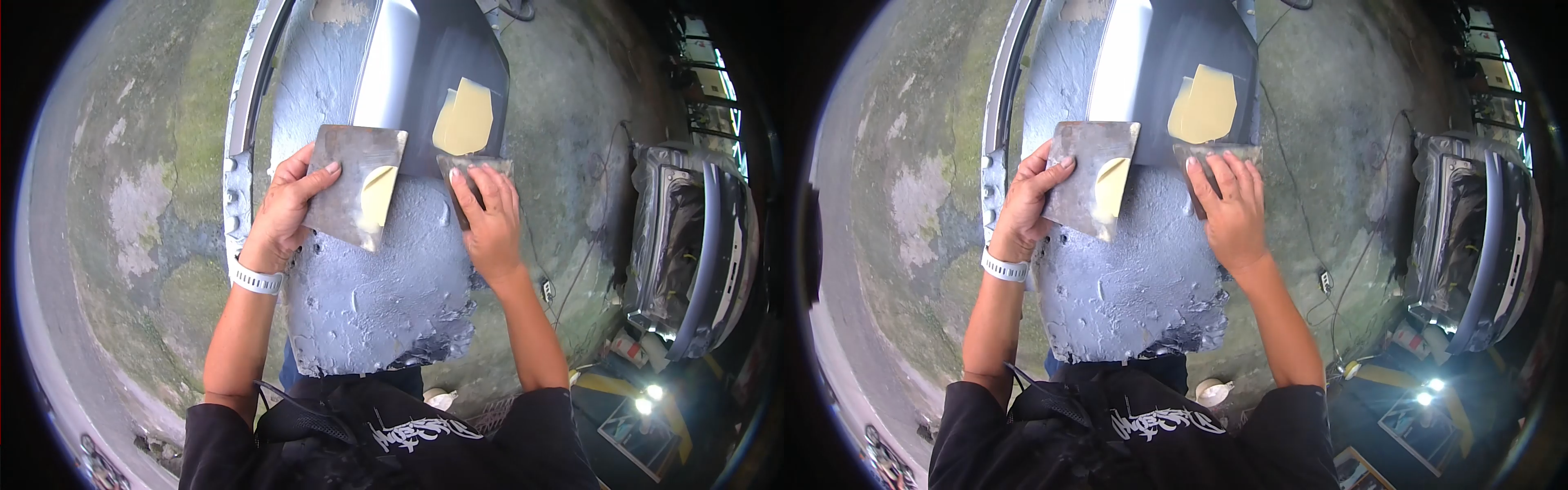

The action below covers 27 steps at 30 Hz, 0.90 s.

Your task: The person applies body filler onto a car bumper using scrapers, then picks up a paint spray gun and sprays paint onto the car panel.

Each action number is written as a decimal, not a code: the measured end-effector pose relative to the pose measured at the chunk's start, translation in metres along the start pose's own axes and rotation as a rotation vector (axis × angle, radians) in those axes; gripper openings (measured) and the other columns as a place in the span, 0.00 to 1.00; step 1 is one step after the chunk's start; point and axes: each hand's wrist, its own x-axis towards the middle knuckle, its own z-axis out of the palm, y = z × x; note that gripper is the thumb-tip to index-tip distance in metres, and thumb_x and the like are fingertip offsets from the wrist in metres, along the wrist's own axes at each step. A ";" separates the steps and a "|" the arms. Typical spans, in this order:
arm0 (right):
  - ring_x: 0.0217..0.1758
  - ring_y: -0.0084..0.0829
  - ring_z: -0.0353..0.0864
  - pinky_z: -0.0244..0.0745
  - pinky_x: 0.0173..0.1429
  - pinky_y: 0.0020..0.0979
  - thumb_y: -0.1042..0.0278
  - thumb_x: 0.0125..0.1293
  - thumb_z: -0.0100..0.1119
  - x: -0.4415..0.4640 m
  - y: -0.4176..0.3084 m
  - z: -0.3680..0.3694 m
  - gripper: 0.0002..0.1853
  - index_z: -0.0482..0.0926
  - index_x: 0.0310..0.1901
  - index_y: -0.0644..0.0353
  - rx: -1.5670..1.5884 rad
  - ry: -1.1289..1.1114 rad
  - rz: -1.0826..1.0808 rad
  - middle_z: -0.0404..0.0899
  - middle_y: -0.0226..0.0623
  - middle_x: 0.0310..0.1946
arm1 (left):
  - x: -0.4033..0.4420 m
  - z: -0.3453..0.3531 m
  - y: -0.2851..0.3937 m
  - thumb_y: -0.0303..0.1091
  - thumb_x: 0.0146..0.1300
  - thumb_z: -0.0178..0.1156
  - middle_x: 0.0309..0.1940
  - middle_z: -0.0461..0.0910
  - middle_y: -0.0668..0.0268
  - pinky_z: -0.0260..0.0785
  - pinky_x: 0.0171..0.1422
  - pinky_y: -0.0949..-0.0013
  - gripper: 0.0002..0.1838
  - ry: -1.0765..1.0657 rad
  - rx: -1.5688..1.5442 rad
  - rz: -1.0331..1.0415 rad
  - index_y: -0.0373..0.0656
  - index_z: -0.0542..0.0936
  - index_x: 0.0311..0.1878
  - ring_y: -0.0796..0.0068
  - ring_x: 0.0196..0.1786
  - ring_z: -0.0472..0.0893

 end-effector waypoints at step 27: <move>0.59 0.46 0.76 0.72 0.64 0.40 0.88 0.57 0.52 0.084 0.001 -0.075 0.31 0.80 0.62 0.51 0.359 -0.038 -0.064 0.76 0.42 0.56 | -0.006 0.021 0.020 0.28 0.71 0.59 0.48 0.85 0.66 0.78 0.54 0.73 0.18 0.064 0.119 0.254 0.38 0.77 0.63 0.80 0.47 0.84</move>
